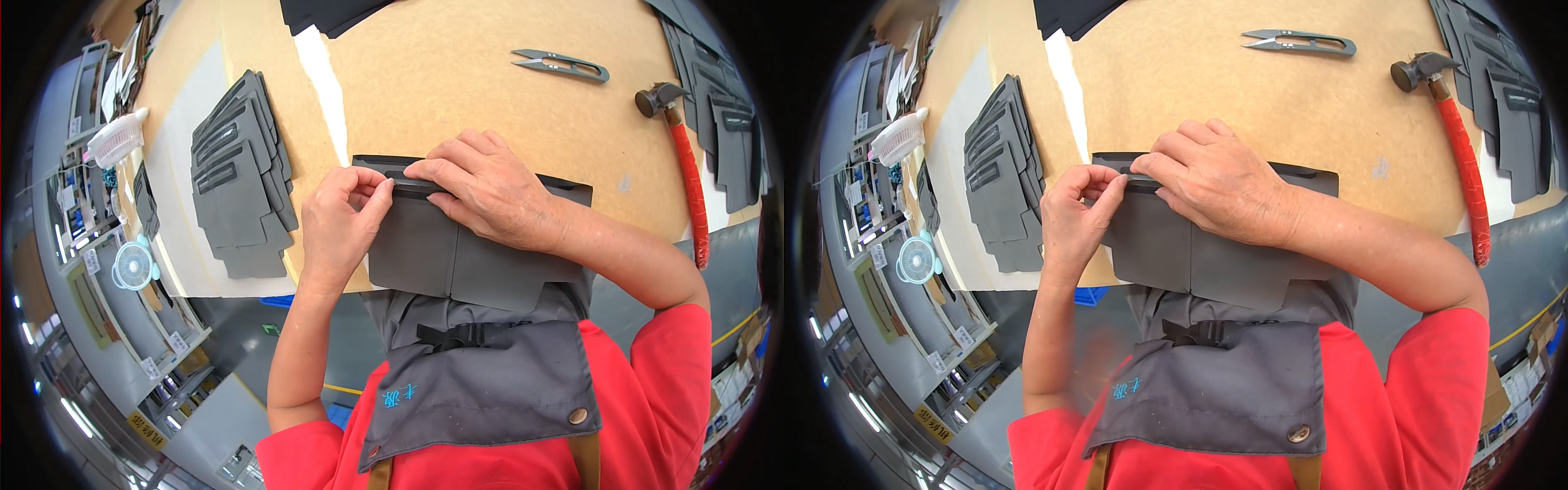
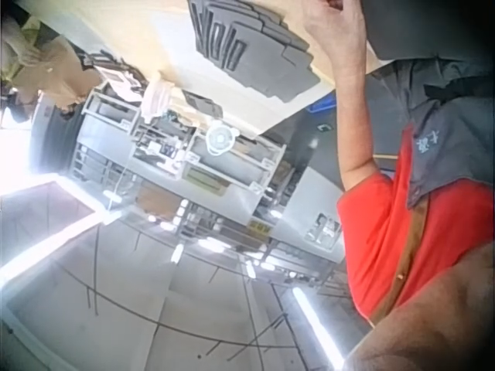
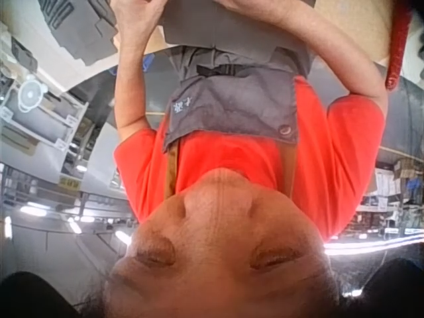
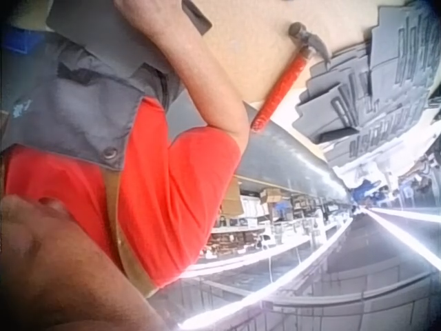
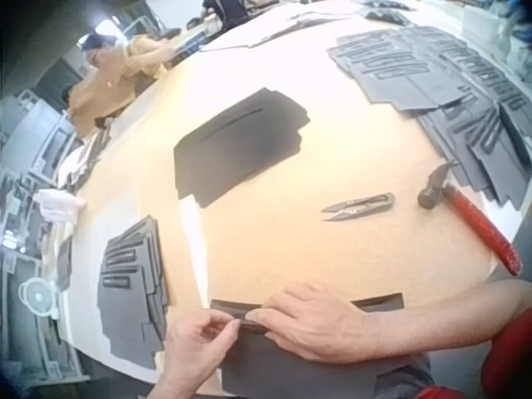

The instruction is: Fitting a reinforcement strip into a leather pocket piece and tapping it with a hammer to secure it.

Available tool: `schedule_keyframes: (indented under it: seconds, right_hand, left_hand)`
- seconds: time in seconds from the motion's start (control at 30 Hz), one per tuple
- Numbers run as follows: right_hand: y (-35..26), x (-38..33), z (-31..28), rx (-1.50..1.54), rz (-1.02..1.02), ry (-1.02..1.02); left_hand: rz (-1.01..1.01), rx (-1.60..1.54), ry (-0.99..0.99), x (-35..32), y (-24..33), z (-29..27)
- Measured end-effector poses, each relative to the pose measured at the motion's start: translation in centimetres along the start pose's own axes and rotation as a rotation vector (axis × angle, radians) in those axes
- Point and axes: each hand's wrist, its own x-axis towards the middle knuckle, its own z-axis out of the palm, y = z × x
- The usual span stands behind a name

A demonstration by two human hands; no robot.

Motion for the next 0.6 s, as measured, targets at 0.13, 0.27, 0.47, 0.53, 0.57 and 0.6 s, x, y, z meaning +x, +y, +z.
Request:
schedule_keyframes:
  seconds: [0.13,0.27,0.47,0.53,0.57,0.6]
  right_hand:
    - [0.08,0.04,0.08,-0.016,-0.017,0.025]
    - [0.17,0.06,0.11,-0.035,-0.033,0.034]
    - [0.27,0.03,0.13,-0.019,-0.029,0.029]
    - [0.29,0.02,0.11,-0.017,-0.026,0.027]
    - [0.30,0.02,0.09,-0.017,-0.025,0.025]
    - [0.28,0.02,0.06,-0.018,-0.024,0.025]
  left_hand:
    - [-0.094,-0.007,-0.059,0.25,0.04,-0.24]
    - [-0.228,-0.120,-0.119,0.57,-0.38,-0.45]
    - [-0.251,-0.121,-0.169,1.01,-0.75,-0.61]
    - [-0.251,-0.119,-0.162,1.02,-0.57,-0.60]
    - [-0.250,-0.118,-0.155,1.01,-0.46,-0.57]
    - [-0.249,-0.119,-0.156,0.97,-0.35,-0.51]
